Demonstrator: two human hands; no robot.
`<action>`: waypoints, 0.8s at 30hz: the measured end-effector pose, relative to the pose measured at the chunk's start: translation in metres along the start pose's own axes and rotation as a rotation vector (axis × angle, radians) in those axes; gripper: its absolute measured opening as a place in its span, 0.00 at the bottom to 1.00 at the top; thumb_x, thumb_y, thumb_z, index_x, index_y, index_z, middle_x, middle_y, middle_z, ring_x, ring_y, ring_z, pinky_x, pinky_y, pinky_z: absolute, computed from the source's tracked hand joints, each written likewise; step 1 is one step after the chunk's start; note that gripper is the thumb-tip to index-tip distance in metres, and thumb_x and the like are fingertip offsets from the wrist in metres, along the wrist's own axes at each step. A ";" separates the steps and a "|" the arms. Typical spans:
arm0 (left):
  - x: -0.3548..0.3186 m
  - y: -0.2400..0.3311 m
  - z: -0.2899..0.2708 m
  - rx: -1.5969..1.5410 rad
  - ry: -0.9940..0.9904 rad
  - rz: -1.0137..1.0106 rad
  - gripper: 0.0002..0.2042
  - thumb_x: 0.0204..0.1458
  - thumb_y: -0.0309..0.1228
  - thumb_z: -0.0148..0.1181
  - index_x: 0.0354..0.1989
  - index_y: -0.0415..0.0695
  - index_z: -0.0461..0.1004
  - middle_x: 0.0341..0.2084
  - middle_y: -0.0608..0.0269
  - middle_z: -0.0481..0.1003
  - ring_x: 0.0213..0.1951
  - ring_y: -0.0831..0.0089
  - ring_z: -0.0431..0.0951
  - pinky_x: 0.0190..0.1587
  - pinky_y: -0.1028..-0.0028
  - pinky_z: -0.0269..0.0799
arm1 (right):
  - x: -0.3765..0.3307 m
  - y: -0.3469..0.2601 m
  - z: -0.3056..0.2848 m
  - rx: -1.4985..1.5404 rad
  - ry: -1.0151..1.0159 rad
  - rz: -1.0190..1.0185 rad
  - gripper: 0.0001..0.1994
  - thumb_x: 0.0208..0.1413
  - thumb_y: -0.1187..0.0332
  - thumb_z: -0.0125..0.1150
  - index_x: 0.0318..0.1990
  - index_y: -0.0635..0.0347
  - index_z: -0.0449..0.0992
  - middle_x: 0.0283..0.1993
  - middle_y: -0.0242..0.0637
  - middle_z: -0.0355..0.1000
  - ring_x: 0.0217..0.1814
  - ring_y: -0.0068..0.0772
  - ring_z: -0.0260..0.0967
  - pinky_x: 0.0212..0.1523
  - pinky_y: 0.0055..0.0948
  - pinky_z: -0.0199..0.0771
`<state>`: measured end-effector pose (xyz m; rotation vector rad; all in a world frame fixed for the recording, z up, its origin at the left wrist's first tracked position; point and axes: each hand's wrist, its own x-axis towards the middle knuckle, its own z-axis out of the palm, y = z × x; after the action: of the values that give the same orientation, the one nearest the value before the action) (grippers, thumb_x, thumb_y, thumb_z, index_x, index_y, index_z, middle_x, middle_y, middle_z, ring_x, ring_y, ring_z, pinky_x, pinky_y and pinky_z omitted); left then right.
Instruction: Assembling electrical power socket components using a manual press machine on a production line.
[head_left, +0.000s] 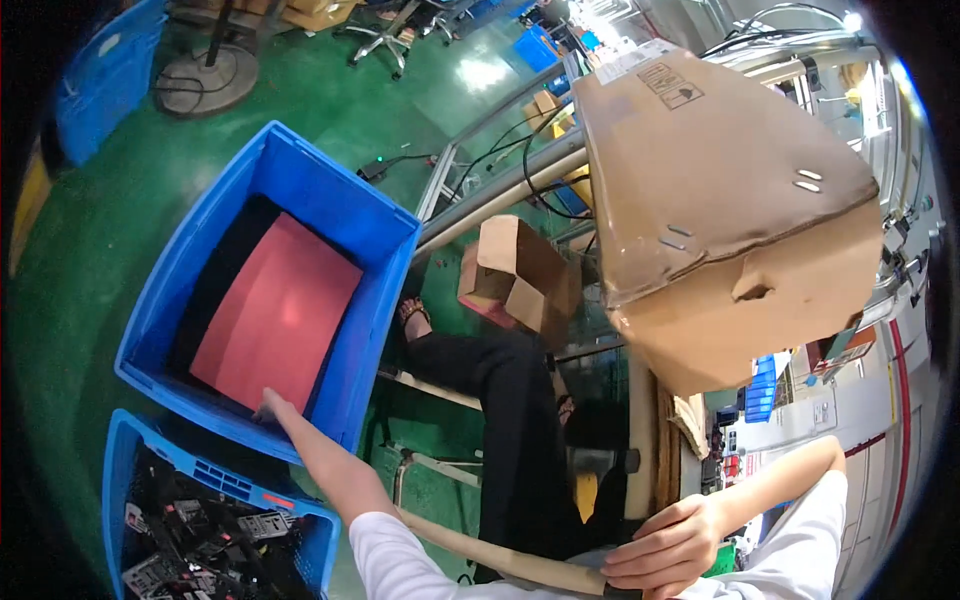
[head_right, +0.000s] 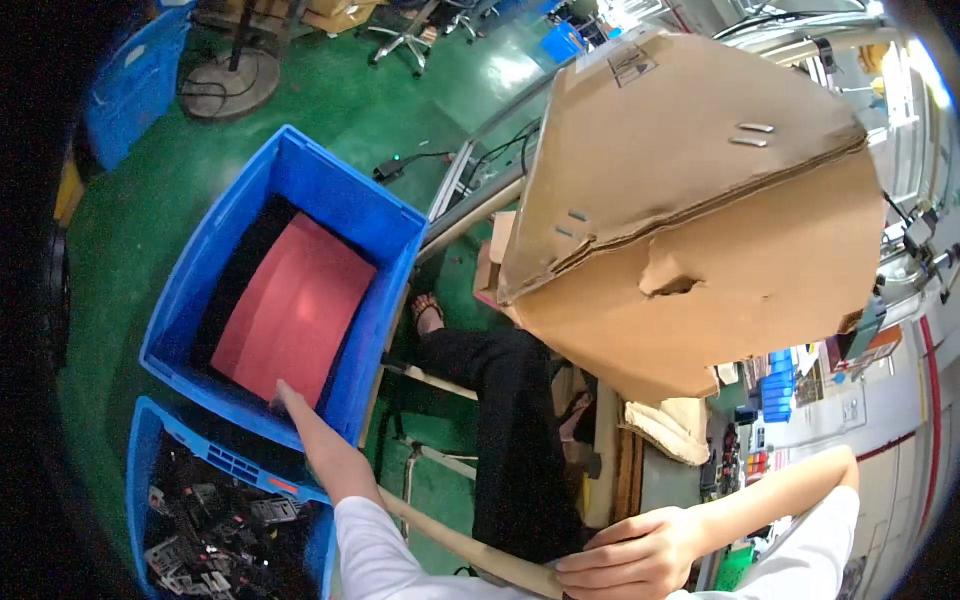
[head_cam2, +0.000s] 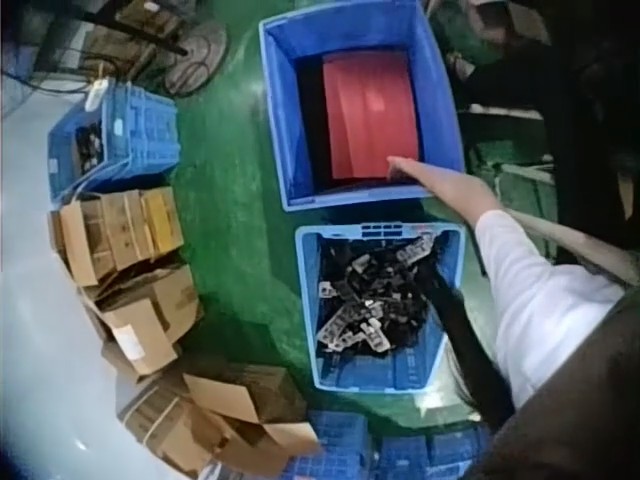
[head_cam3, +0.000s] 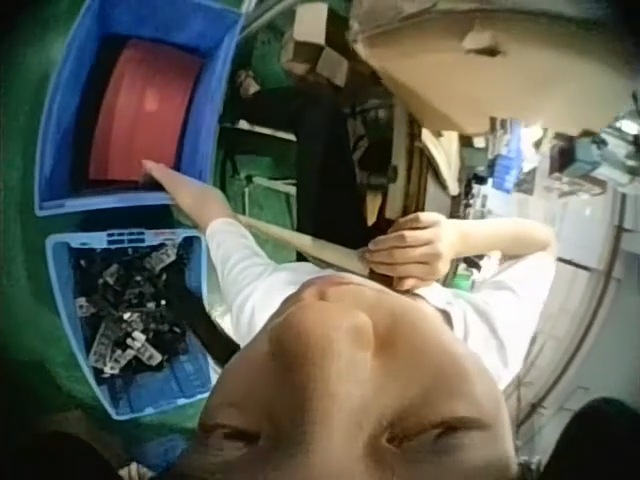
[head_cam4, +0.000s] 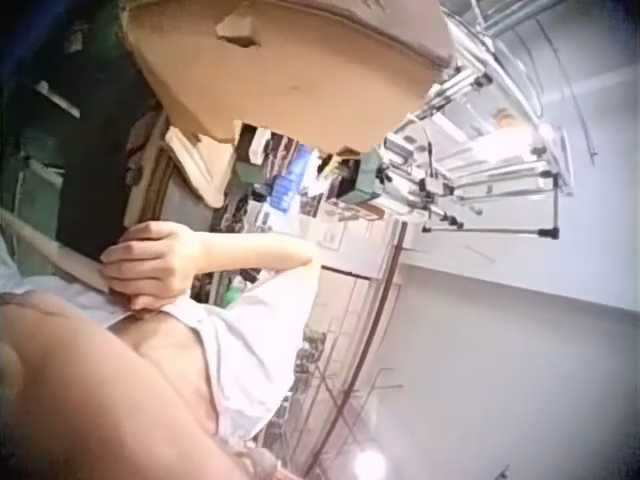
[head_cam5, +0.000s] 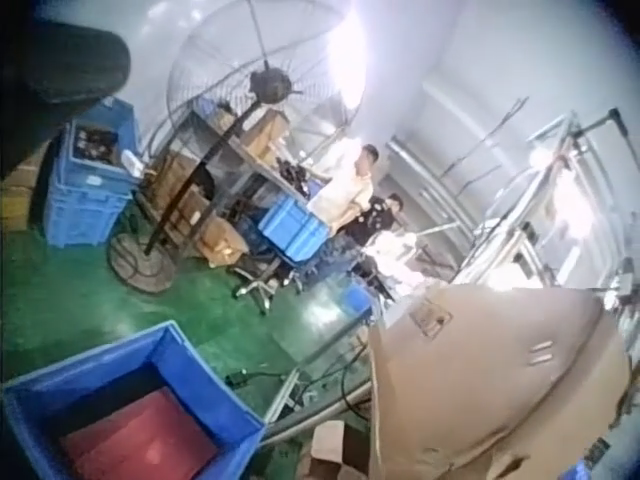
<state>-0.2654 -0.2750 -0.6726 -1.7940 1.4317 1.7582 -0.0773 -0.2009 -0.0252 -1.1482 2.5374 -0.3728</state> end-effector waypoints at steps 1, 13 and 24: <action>0.004 -0.006 0.003 0.017 -0.028 0.005 0.32 0.37 0.31 0.60 0.52 0.28 0.58 0.49 0.40 0.63 0.47 0.53 0.69 0.47 0.59 0.70 | 0.002 -0.001 -0.001 0.012 -0.003 0.002 0.17 0.58 0.61 0.41 0.30 0.59 0.77 0.35 0.33 0.75 0.39 0.27 0.72 0.36 0.23 0.67; -0.053 0.047 -0.046 -0.493 -0.266 0.266 0.20 0.43 0.22 0.52 0.48 0.31 0.66 0.42 0.52 0.71 0.40 0.62 0.74 0.40 0.66 0.73 | 0.002 0.002 -0.002 -0.029 0.007 -0.083 0.18 0.58 0.62 0.41 0.28 0.58 0.78 0.35 0.33 0.75 0.40 0.29 0.72 0.39 0.28 0.65; -0.315 0.170 -0.232 -0.959 -0.246 0.894 0.22 0.52 0.25 0.47 0.57 0.36 0.57 0.54 0.50 0.62 0.52 0.60 0.65 0.54 0.63 0.61 | -0.011 0.003 0.012 0.051 0.004 0.007 0.08 0.50 0.63 0.53 0.29 0.57 0.74 0.33 0.32 0.71 0.41 0.29 0.68 0.38 0.29 0.60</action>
<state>-0.1835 -0.3874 -0.2696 -1.1186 1.5061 3.4180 -0.0678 -0.1923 -0.0348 -1.1201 2.5194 -0.4360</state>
